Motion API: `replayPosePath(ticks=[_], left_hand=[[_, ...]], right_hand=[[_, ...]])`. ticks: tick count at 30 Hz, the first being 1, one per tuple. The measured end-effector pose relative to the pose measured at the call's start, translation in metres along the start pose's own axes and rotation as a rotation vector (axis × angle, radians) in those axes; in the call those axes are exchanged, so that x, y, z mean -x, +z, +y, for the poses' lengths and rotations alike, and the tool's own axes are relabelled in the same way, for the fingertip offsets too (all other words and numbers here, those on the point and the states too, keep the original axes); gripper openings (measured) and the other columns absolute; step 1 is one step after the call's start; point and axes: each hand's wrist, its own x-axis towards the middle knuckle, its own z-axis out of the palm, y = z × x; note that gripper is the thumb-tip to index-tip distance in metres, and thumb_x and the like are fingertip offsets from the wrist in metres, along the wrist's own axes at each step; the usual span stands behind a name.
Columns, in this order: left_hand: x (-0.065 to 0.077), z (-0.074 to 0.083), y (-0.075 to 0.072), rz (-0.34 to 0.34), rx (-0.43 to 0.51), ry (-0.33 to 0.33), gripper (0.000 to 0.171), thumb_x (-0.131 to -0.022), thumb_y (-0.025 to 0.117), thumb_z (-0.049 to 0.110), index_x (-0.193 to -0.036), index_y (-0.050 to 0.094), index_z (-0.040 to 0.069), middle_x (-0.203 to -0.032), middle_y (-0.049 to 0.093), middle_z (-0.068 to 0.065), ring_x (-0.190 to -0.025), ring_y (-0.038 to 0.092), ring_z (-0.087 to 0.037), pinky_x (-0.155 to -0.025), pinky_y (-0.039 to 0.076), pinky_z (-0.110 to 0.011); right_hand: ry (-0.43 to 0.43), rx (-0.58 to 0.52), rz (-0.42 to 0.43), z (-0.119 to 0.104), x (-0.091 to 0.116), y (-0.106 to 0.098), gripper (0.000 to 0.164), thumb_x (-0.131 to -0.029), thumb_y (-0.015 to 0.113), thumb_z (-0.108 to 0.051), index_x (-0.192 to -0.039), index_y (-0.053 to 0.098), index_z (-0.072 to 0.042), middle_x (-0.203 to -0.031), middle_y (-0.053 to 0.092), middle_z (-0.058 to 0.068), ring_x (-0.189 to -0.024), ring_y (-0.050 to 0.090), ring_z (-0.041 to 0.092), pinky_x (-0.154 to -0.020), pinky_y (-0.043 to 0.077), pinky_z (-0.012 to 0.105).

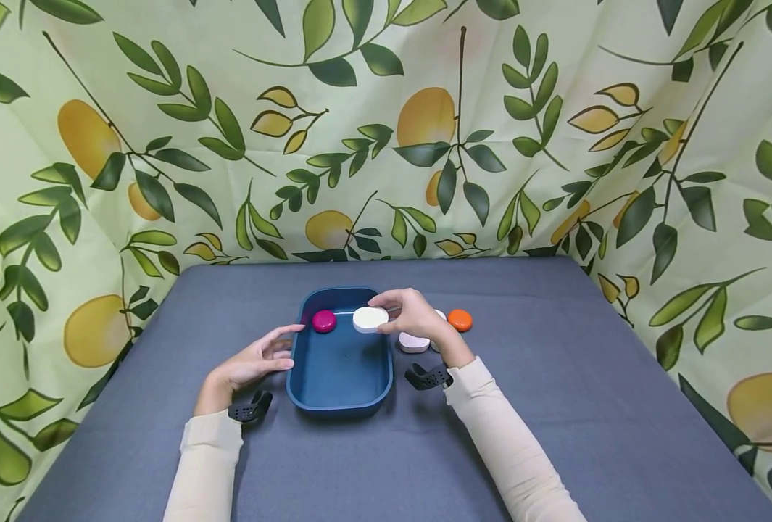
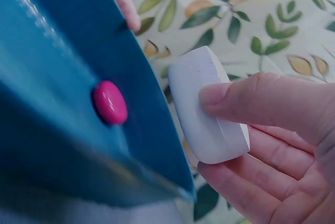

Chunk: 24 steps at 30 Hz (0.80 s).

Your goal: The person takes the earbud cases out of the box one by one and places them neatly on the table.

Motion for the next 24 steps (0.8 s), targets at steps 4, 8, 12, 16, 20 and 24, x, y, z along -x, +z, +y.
replayPosePath(ticks=[4, 8, 12, 16, 20, 24], left_hand=[[0.001, 0.001, 0.0, 0.003, -0.002, -0.003, 0.075, -0.092, 0.065, 0.02, -0.152, 0.021, 0.013, -0.151, 0.032, -0.03, -0.134, 0.044, -0.04, -0.111, 0.039, -0.056], [0.001, 0.002, 0.0, 0.003, 0.002, -0.009, 0.075, -0.092, 0.065, 0.021, -0.152, 0.021, 0.013, -0.151, 0.031, -0.03, -0.134, 0.043, -0.04, -0.111, 0.038, -0.057], [0.001, 0.001, 0.0, 0.004, -0.002, -0.006, 0.075, -0.092, 0.065, 0.021, -0.152, 0.021, 0.013, -0.151, 0.03, -0.03, -0.135, 0.043, -0.041, -0.111, 0.038, -0.056], [0.0, 0.001, 0.0, 0.001, -0.005, 0.002, 0.076, -0.091, 0.065, 0.02, -0.152, 0.02, 0.011, -0.151, 0.03, -0.031, -0.135, 0.043, -0.042, -0.11, 0.039, -0.056], [0.001, 0.001, 0.0, 0.001, -0.007, 0.0, 0.076, -0.092, 0.064, 0.019, -0.152, 0.02, 0.011, -0.152, 0.03, -0.031, -0.135, 0.042, -0.043, -0.11, 0.039, -0.056], [0.001, 0.0, 0.0, -0.001, -0.007, 0.0, 0.076, -0.092, 0.064, 0.019, -0.152, 0.02, 0.012, -0.151, 0.03, -0.031, -0.134, 0.044, -0.041, -0.11, 0.04, -0.055]], right_hand=[[-0.028, -0.028, 0.05, 0.01, 0.015, -0.012, 0.044, -0.074, 0.077, 0.002, -0.117, 0.065, 0.006, -0.118, 0.068, 0.025, -0.106, 0.067, 0.035, -0.092, 0.056, 0.042], [-0.026, -0.039, 0.085, 0.021, 0.028, -0.024, 0.044, -0.074, 0.077, 0.003, -0.117, 0.064, 0.008, -0.118, 0.067, 0.026, -0.108, 0.065, 0.037, -0.094, 0.055, 0.046], [-0.004, -0.042, 0.108, 0.032, 0.04, -0.035, 0.044, -0.075, 0.075, 0.003, -0.117, 0.064, 0.009, -0.118, 0.066, 0.028, -0.108, 0.065, 0.038, -0.094, 0.053, 0.048], [0.024, -0.025, 0.127, 0.042, 0.051, -0.045, 0.043, -0.077, 0.075, 0.003, -0.117, 0.063, 0.01, -0.118, 0.065, 0.029, -0.105, 0.065, 0.037, -0.094, 0.053, 0.048], [0.069, -0.031, 0.154, 0.055, 0.062, -0.053, 0.044, -0.077, 0.074, 0.005, -0.118, 0.062, 0.011, -0.119, 0.064, 0.031, -0.107, 0.065, 0.038, -0.092, 0.055, 0.043], [0.111, -0.03, 0.175, 0.071, 0.071, -0.059, 0.044, -0.078, 0.073, 0.005, -0.119, 0.061, 0.011, -0.121, 0.063, 0.031, -0.109, 0.064, 0.038, -0.088, 0.057, 0.036]])
